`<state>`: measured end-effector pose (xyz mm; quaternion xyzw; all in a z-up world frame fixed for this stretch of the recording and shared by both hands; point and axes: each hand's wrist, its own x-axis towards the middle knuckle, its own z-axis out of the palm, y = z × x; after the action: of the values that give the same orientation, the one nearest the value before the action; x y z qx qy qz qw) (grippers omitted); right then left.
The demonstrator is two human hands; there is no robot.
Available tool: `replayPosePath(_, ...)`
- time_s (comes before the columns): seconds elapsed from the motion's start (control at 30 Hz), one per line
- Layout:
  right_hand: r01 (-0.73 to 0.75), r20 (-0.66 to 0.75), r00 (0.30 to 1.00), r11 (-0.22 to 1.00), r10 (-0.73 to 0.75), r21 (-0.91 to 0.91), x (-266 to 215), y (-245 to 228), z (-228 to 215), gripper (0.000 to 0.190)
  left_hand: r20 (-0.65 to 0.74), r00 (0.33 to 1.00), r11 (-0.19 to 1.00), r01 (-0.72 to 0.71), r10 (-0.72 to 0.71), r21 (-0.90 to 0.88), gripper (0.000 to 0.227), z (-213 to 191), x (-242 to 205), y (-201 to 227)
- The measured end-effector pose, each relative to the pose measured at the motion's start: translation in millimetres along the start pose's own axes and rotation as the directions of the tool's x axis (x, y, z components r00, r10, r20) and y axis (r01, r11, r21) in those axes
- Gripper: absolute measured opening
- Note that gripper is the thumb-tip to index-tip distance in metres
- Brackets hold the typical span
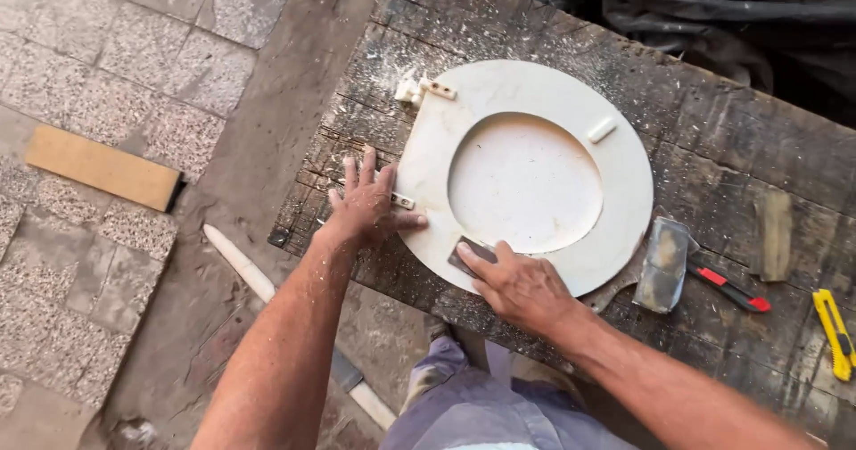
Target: Sanding and scraping a toilet seat on a workbench to prepare the surface
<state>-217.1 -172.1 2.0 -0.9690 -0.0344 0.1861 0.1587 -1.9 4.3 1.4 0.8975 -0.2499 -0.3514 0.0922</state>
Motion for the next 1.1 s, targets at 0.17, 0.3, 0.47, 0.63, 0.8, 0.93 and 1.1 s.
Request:
replayPosePath(0.17,-0.102,0.035,0.994,0.995,0.102,-0.009,-30,1,-8,0.048,-0.008,0.999,0.999,-0.044,0.044,0.009,0.104,-5,-4,3)
replayPosePath(0.3,-0.075,-0.045,0.996,0.996,0.072,-0.053,-11,-10,-6,0.050,-0.058,0.997,0.999,-0.046,0.046,-0.002,0.107,2,-4,-2)
replayPosePath(0.47,-0.092,-0.045,0.995,0.995,0.093,0.038,-6,-19,-14,0.051,-0.055,0.998,0.999,-0.040,0.038,-0.031,0.106,-1,-7,1)
replayPosePath(0.63,-0.140,0.001,0.990,0.990,0.140,0.018,-36,-6,7,0.048,-0.073,0.997,0.997,-0.040,0.036,-0.063,0.103,-1,-8,-1)
replayPosePath(0.8,-0.118,-0.130,0.984,0.992,0.124,0.050,9,-29,8,0.047,-0.028,0.998,0.998,-0.056,0.056,-0.010,0.095,-7,-13,4)
replayPosePath(0.93,-0.128,-0.045,0.990,0.989,0.132,0.080,-19,-24,-9,0.051,-0.052,0.991,0.992,-0.123,0.124,0.014,0.101,-11,-11,2)
replayPosePath(1.1,-0.143,-0.010,0.990,0.989,0.143,-0.036,-16,-25,-7,0.050,-0.039,0.997,0.996,-0.066,0.064,-0.055,0.101,2,-6,-3)
